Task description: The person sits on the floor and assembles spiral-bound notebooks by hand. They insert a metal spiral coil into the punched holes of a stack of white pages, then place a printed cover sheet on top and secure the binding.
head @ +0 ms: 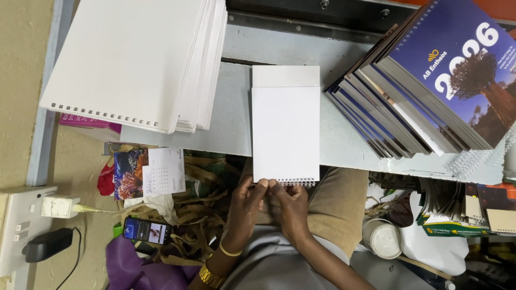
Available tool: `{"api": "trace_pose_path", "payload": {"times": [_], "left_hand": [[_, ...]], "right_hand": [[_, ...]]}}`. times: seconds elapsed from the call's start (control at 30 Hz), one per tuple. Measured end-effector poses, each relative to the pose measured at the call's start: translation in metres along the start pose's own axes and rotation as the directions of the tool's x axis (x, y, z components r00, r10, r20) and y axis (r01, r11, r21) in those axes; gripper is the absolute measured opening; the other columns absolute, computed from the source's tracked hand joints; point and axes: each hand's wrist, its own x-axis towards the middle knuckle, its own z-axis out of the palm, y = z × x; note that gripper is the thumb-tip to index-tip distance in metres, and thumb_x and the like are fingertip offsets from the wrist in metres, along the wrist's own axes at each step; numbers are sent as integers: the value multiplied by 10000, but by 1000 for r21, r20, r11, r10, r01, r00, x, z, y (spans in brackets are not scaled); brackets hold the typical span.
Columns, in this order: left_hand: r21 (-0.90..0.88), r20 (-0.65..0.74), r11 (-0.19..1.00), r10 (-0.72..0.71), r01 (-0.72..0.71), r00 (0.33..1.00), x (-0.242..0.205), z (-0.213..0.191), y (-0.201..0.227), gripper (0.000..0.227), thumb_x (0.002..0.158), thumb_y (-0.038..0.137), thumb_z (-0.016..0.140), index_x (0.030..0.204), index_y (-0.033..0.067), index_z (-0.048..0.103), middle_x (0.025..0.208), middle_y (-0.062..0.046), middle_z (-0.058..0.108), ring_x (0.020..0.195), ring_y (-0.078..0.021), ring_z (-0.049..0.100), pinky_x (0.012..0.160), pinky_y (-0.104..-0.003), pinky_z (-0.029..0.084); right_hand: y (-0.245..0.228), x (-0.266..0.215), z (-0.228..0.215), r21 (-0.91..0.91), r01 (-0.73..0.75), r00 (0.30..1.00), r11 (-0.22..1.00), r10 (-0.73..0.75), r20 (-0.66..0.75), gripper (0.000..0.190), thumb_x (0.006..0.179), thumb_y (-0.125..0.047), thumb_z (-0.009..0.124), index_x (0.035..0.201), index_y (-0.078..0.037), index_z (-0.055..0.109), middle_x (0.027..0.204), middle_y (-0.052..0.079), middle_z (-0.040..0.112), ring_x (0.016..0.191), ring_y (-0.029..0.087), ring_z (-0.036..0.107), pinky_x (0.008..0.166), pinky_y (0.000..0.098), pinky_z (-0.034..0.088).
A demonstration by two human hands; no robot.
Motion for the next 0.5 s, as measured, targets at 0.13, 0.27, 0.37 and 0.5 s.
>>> {"api": "trace_pose_path", "payload": {"times": [0.13,0.27,0.37,0.5], "left_hand": [[-40,55,999,32,-30,998,13,-8,-11,272,935,380,687,907,109,688,602,54,470,550,-67,419,523,-247,344],[-2,64,993,120,-120,991,11,-6,-13,336,974,346,666,1010,14,693,708,-83,602,652,-159,600,596,-309,483],[-54,73,993,107,-103,992,16,-6,-23,336,994,300,624,1099,-13,684,750,-96,602,687,-174,594,631,-325,487],[-79,24,992,102,-100,995,28,-12,-59,295,996,243,618,1085,-30,691,675,-79,519,644,-156,516,598,-322,437]], "right_hand": [[-10,-4,6,37,16,998,999,-18,61,407,856,-165,832,710,-205,453,708,75,675,540,129,592,369,277,398],[-27,-24,29,23,25,999,999,-24,-45,363,844,-173,855,835,10,541,676,184,692,578,207,649,584,318,506],[-15,-11,22,17,10,999,1000,-10,-42,406,835,-215,868,852,3,525,681,183,704,580,211,674,583,328,514],[16,13,-11,-129,91,996,987,-90,12,448,777,-285,931,635,-7,610,511,105,593,432,129,533,447,250,385]]}}
